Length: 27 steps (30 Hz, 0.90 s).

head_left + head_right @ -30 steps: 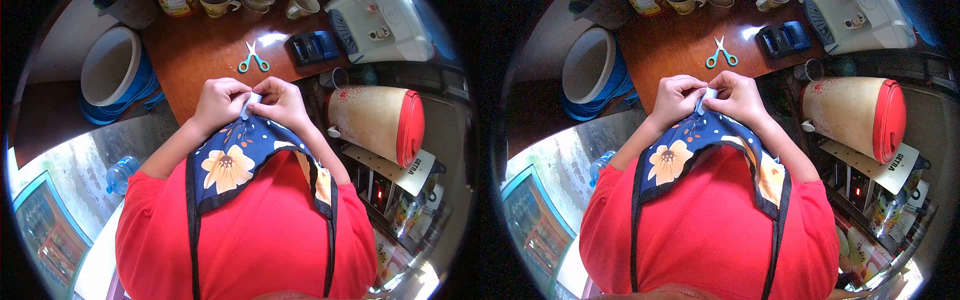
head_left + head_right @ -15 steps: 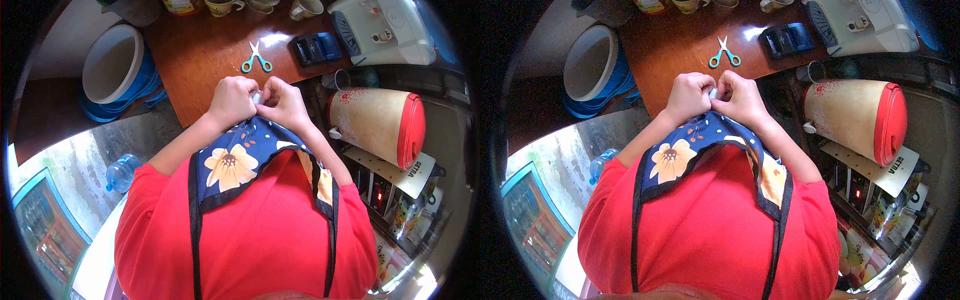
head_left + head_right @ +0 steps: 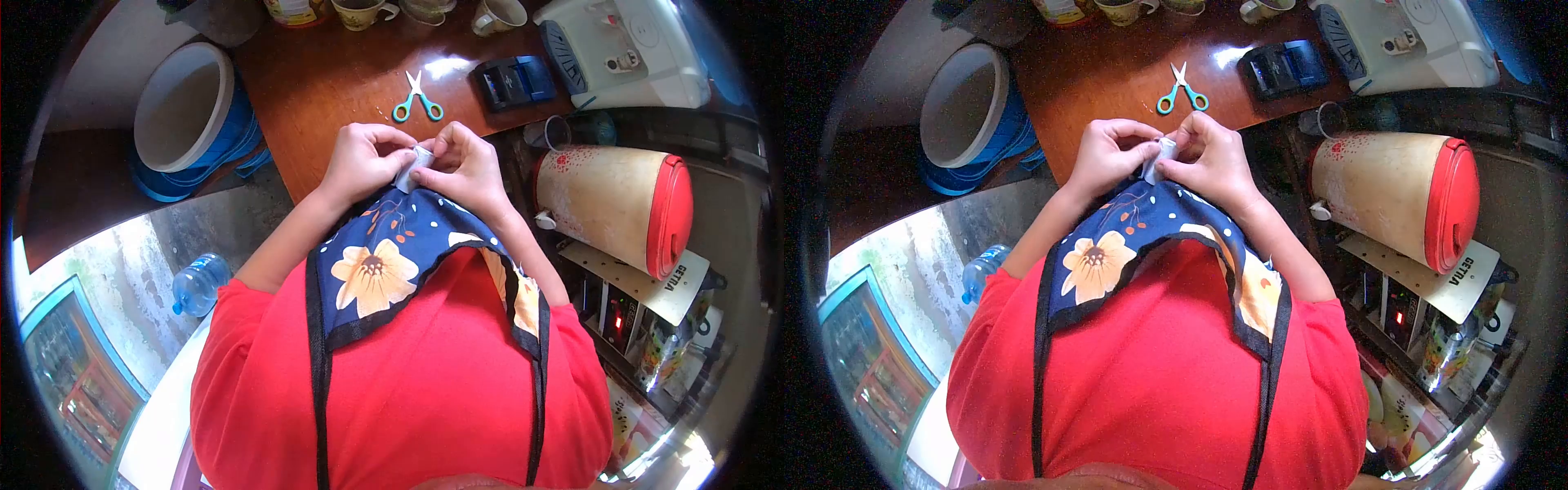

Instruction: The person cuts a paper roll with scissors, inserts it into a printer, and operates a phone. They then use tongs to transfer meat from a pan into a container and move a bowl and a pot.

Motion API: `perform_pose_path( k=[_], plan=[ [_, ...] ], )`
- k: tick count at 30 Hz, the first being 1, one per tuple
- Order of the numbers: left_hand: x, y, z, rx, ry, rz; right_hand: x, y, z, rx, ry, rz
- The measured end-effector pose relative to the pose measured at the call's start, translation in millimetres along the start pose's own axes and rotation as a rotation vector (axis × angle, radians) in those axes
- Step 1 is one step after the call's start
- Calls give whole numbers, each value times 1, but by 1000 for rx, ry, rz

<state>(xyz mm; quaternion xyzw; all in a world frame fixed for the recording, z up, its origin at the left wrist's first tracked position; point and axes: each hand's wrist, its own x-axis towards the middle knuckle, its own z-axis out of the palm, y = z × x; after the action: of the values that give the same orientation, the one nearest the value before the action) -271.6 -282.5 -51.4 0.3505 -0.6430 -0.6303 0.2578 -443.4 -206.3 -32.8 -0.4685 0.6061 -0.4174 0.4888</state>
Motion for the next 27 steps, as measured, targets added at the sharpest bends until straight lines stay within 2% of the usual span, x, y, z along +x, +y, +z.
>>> perform_pose_path(
  k=[2,4,8,12,15,17,19,20,23,25,27],
  plan=[
    [3,-7,-1,-48,46,-1,1,-1,0,36,-10,8],
    [5,-10,2,-146,128,-3,2,-5,-1,276,-66,13],
    [9,-12,10,-106,177,15,13,6,-5,422,-71,113],
    [14,-17,11,-107,161,66,15,4,-7,395,-89,198],
    [16,-13,11,-94,144,17,18,8,-8,357,-16,202],
    [15,-7,15,35,153,106,20,16,-6,41,108,63],
    [16,-5,17,96,94,114,23,15,-4,-37,131,-12],
    [17,-6,18,62,83,111,23,14,-4,-117,150,-83],
    [26,-14,20,27,56,44,22,7,-6,-251,171,-110],
    [32,-27,19,-378,-67,-87,22,5,-8,-193,148,-51],
    [35,-36,17,-396,-53,-130,22,8,-14,4,128,39]
  ],
)
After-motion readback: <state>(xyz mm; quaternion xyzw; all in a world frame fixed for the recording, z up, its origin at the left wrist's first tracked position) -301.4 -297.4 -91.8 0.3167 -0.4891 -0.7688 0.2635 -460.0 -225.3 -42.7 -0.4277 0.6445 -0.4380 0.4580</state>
